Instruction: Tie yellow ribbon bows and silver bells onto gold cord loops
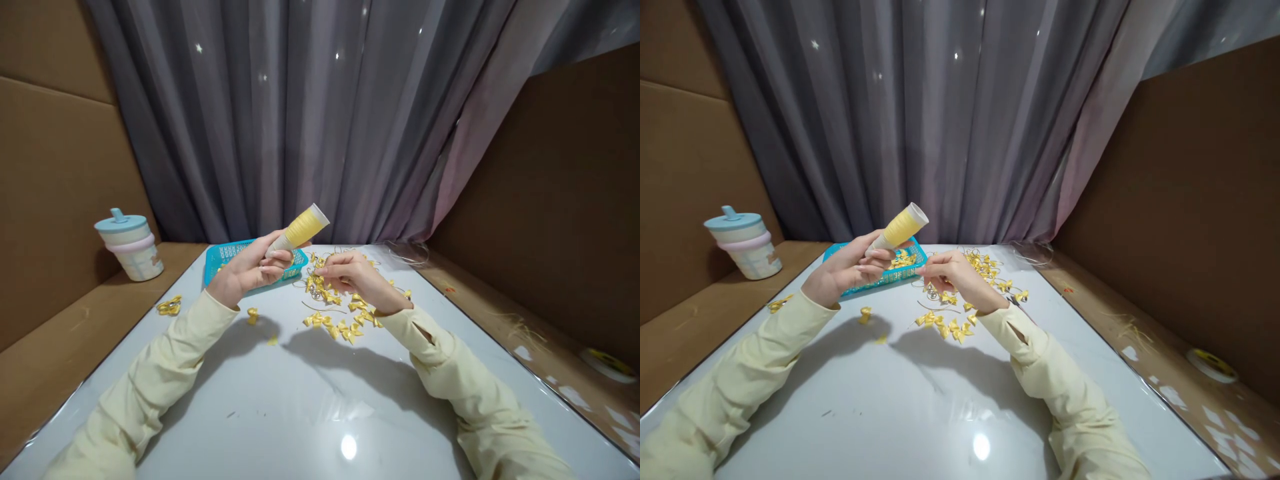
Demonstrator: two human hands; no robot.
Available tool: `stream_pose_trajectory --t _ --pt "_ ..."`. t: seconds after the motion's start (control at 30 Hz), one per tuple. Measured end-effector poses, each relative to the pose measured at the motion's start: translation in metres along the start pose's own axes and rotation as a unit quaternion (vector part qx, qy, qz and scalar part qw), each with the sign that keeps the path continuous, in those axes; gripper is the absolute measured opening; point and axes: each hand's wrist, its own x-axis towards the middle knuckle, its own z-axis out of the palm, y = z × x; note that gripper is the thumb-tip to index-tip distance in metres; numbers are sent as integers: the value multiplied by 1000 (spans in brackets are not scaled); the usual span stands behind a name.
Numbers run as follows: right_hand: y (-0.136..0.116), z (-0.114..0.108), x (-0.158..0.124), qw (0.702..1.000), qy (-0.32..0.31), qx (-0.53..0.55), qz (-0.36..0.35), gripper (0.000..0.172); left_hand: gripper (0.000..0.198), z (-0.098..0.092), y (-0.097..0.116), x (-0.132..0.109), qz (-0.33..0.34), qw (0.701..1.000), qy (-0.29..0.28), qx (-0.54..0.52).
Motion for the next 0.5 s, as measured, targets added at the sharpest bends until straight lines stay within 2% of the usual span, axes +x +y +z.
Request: stream_pose_trajectory --t 0.13,0.27,0.4,0.5 --pt "1 -13 2 999 32 -10 -16 31 40 -1 3 -1 4 999 -13 29" --pt "0 -26 4 997 71 -17 -32 30 34 -1 0 0 15 990 -15 140" --pt "-2 -40 6 992 115 -5 -42 25 24 5 -10 -1 48 942 -14 331" --pt "-6 -49 6 988 139 -5 -63 24 29 10 -17 -3 64 900 7 432"
